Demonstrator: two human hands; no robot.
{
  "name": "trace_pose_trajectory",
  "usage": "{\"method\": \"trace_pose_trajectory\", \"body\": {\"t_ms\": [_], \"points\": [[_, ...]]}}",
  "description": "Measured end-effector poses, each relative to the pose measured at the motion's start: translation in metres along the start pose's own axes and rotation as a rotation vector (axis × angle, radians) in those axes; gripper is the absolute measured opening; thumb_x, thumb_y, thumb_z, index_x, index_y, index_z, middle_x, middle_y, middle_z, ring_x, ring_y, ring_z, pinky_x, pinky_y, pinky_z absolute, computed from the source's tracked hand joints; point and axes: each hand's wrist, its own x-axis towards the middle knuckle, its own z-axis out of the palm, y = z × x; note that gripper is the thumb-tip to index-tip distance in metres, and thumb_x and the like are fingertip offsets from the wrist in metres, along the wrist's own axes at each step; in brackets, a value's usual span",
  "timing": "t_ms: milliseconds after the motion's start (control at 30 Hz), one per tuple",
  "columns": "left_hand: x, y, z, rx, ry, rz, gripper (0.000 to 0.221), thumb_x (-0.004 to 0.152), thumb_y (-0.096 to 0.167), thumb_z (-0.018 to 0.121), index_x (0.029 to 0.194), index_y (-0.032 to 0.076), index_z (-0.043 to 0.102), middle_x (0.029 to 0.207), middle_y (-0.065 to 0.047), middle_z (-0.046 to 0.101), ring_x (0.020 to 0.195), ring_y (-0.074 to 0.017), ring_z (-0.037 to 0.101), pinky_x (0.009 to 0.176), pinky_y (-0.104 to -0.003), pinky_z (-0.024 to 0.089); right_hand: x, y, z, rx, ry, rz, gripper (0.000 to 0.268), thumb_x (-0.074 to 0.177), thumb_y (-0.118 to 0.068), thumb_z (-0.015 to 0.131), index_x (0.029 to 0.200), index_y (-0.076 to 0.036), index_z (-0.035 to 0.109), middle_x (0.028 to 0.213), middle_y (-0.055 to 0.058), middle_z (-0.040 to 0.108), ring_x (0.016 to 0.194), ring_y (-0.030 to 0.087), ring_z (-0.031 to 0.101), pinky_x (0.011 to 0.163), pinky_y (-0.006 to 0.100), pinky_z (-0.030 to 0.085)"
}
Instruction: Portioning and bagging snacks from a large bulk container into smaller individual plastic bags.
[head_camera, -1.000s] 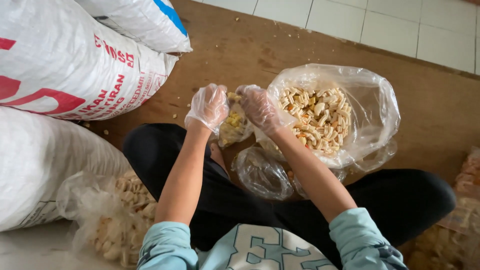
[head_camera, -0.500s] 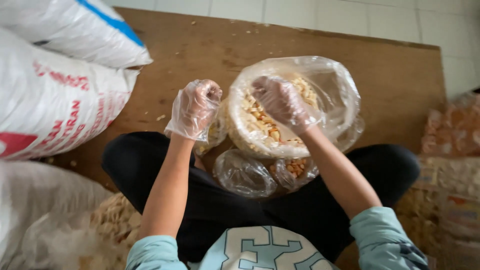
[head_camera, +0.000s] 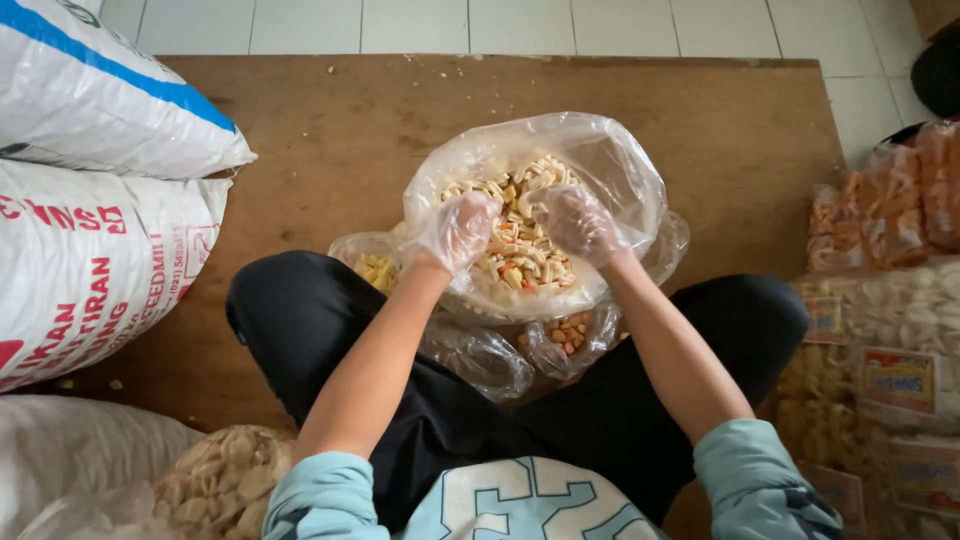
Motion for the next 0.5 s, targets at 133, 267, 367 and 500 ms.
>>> {"method": "trace_pose_trajectory", "body": {"t_ms": [133, 267, 367, 500], "points": [[0.009, -0.037, 0.05, 0.137, -0.195, -0.114, 0.03, 0.098, 0.021, 0.05, 0.089, 0.011, 0.076, 0.087, -0.015, 0.075, 0.092, -0.0356, 0.076, 0.079, -0.048, 0.063, 0.001, -0.02, 0.017, -0.362, 0.064, -0.174, 0.035, 0.087, -0.022, 0.076, 0.12, -0.012, 0.07, 0.094, 0.012, 0.067, 0.094, 0.029, 0.069, 0.088, 0.04, 0.057], [0.013, -0.052, 0.074, 0.346, -0.258, -0.076, 0.025, 0.092, 0.014, 0.057, 0.088, 0.01, 0.08, 0.083, -0.012, 0.076, 0.086, -0.0305, 0.078, 0.072, -0.042, 0.065, 0.006, -0.033, 0.023, -0.271, -0.025, -0.141, 0.019, 0.099, -0.015, 0.065, 0.109, -0.003, 0.076, 0.091, 0.008, 0.071, 0.095, 0.012, 0.071, 0.096, 0.01, 0.05], [-0.008, 0.009, -0.009, 0.348, -0.282, -0.123, 0.031, 0.097, 0.014, 0.052, 0.089, 0.006, 0.08, 0.082, -0.014, 0.075, 0.088, -0.0314, 0.077, 0.074, -0.042, 0.065, 0.01, -0.051, 0.024, -0.545, -0.097, -0.145, 0.033, 0.095, -0.029, 0.06, 0.126, -0.017, 0.062, 0.123, 0.004, 0.068, 0.109, 0.025, 0.069, 0.096, 0.039, 0.056], [-0.004, -0.014, 0.025, 0.446, -0.296, -0.072, 0.031, 0.097, 0.013, 0.051, 0.088, 0.011, 0.081, 0.082, -0.009, 0.076, 0.088, -0.0263, 0.078, 0.074, -0.039, 0.065, 0.018, -0.039, 0.042, -0.978, -0.058, -0.273, 0.054, 0.091, -0.013, 0.049, 0.145, -0.01, 0.051, 0.141, 0.004, 0.058, 0.116, 0.028, 0.062, 0.092, 0.042, 0.055]]}}
